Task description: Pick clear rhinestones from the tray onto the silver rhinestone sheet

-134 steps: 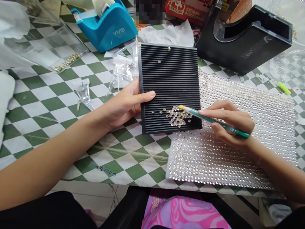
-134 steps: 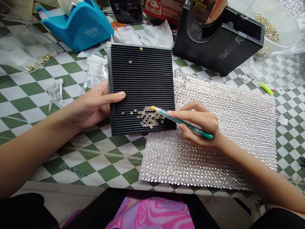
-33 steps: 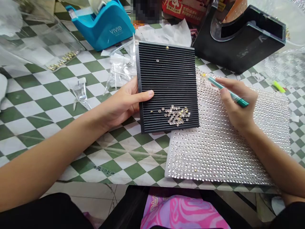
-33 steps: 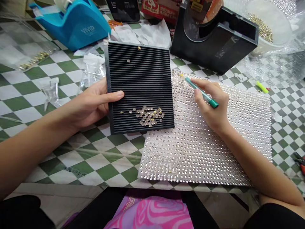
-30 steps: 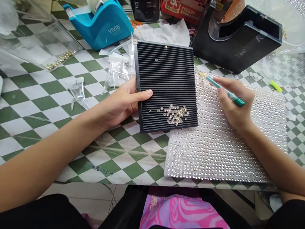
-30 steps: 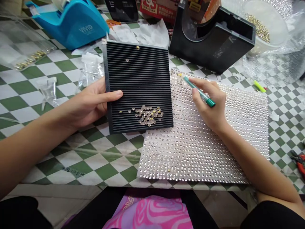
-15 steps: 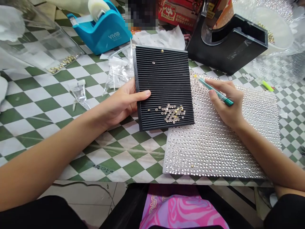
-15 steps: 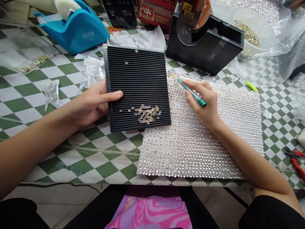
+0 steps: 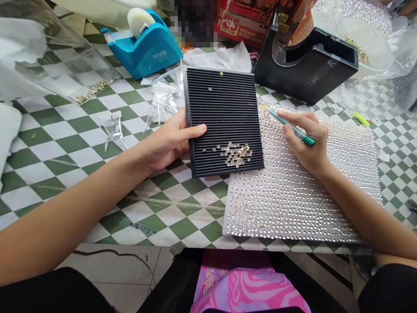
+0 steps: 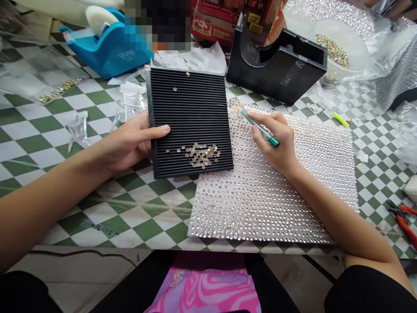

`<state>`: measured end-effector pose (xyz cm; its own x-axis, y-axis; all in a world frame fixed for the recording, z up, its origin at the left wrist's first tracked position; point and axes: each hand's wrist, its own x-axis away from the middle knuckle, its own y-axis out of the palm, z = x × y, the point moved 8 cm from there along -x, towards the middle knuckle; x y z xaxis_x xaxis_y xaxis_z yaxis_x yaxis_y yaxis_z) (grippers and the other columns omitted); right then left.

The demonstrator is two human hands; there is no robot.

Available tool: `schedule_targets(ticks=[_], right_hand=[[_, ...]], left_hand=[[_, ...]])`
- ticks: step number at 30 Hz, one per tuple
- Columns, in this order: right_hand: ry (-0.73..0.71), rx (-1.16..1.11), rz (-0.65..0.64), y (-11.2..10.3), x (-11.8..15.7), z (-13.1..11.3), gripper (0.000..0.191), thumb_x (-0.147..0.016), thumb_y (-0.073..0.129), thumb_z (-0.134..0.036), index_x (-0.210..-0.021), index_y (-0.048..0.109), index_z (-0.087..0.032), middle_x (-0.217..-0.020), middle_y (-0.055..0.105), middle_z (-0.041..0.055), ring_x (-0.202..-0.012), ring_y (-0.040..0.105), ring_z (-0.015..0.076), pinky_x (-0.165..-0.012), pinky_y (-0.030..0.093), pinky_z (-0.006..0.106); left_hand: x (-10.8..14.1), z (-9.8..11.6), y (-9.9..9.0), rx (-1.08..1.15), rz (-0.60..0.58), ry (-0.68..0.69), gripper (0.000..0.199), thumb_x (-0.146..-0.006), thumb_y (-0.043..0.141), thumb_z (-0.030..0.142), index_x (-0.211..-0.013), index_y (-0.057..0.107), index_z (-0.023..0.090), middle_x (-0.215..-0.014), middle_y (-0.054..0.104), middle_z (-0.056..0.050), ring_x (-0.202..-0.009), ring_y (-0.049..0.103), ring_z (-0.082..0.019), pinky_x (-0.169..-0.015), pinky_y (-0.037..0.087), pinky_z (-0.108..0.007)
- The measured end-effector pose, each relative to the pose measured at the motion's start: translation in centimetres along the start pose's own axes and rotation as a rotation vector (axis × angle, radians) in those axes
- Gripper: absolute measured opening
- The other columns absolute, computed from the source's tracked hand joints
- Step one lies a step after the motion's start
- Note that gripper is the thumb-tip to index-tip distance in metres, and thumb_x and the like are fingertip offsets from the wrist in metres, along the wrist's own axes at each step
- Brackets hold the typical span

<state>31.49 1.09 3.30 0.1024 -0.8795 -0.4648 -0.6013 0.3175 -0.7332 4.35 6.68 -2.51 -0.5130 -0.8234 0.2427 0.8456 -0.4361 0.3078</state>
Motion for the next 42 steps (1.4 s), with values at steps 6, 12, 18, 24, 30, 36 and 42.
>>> schedule_targets(ticks=[6,12,18,24,30,36,42], right_hand=[[0.017,0.053,0.022,-0.1,0.1,0.0,0.031,-0.098,0.061,-0.027,-0.124,0.079,-0.031,-0.116,0.082,0.0024,-0.099,0.072,0.0261,-0.095,0.06,0.048],[-0.007,0.014,0.043,-0.2,0.2,0.0,0.031,-0.098,0.062,-0.026,-0.123,0.079,-0.031,-0.114,0.082,0.0029,-0.098,0.072,0.026,-0.094,0.06,0.048],[-0.019,-0.036,0.014,0.2,0.1,0.1,0.032,-0.096,0.064,-0.026,-0.123,0.079,-0.034,-0.109,0.083,0.0018,-0.094,0.072,0.0259,-0.088,0.061,0.047],[-0.017,-0.109,0.046,0.2,0.1,0.4,0.03,-0.094,0.064,-0.023,-0.118,0.08,-0.031,-0.11,0.083,0.0027,-0.098,0.073,0.0252,-0.091,0.062,0.047],[-0.014,-0.194,0.075,0.2,0.1,0.8,0.029,-0.094,0.064,-0.025,-0.119,0.079,-0.031,-0.11,0.083,0.0031,-0.099,0.076,0.0255,-0.091,0.063,0.048],[0.046,-0.505,-0.014,0.4,0.7,-0.8,0.028,-0.099,0.066,-0.036,-0.125,0.073,-0.031,-0.112,0.081,0.004,-0.105,0.081,0.0265,-0.085,0.066,0.041],[0.084,-0.729,-0.207,2.2,1.7,-2.7,0.021,-0.098,0.071,-0.038,-0.117,0.076,-0.031,-0.108,0.083,0.0035,-0.101,0.081,0.0225,-0.073,0.063,0.033]], left_hand=[[0.1,-0.2,-0.1,-0.005,0.007,-0.033,0.058,-0.086,0.08,0.027,-0.14,0.06,0.021,-0.144,0.071,-0.011,-0.139,0.063,-0.039,-0.105,0.062,-0.046],[0.0,-0.2,-0.2,0.009,0.029,-0.038,0.059,-0.083,0.084,0.026,-0.137,0.061,0.018,-0.142,0.072,-0.012,-0.131,0.068,-0.036,-0.089,0.067,-0.034],[0.2,0.1,0.1,0.013,0.015,-0.033,0.052,-0.083,0.085,0.025,-0.13,0.063,0.02,-0.141,0.073,-0.012,-0.128,0.071,-0.034,-0.09,0.067,-0.033],[0.4,0.1,0.3,0.007,0.019,-0.061,0.051,-0.086,0.083,0.024,-0.132,0.062,0.02,-0.146,0.071,-0.013,-0.123,0.073,-0.029,-0.083,0.067,-0.027],[0.2,0.0,0.1,0.011,0.001,-0.032,0.054,-0.083,0.085,0.028,-0.131,0.062,0.021,-0.145,0.071,-0.013,-0.121,0.074,-0.028,-0.083,0.066,-0.026],[0.1,-0.1,0.0,0.009,0.011,-0.024,0.055,-0.081,0.088,0.029,-0.129,0.062,0.021,-0.148,0.07,-0.013,-0.125,0.072,-0.029,-0.08,0.065,-0.025],[0.2,-0.1,0.3,0.021,-0.002,-0.03,0.056,-0.081,0.087,0.029,-0.129,0.06,0.021,-0.145,0.072,-0.013,-0.127,0.072,-0.03,-0.08,0.066,-0.026]])
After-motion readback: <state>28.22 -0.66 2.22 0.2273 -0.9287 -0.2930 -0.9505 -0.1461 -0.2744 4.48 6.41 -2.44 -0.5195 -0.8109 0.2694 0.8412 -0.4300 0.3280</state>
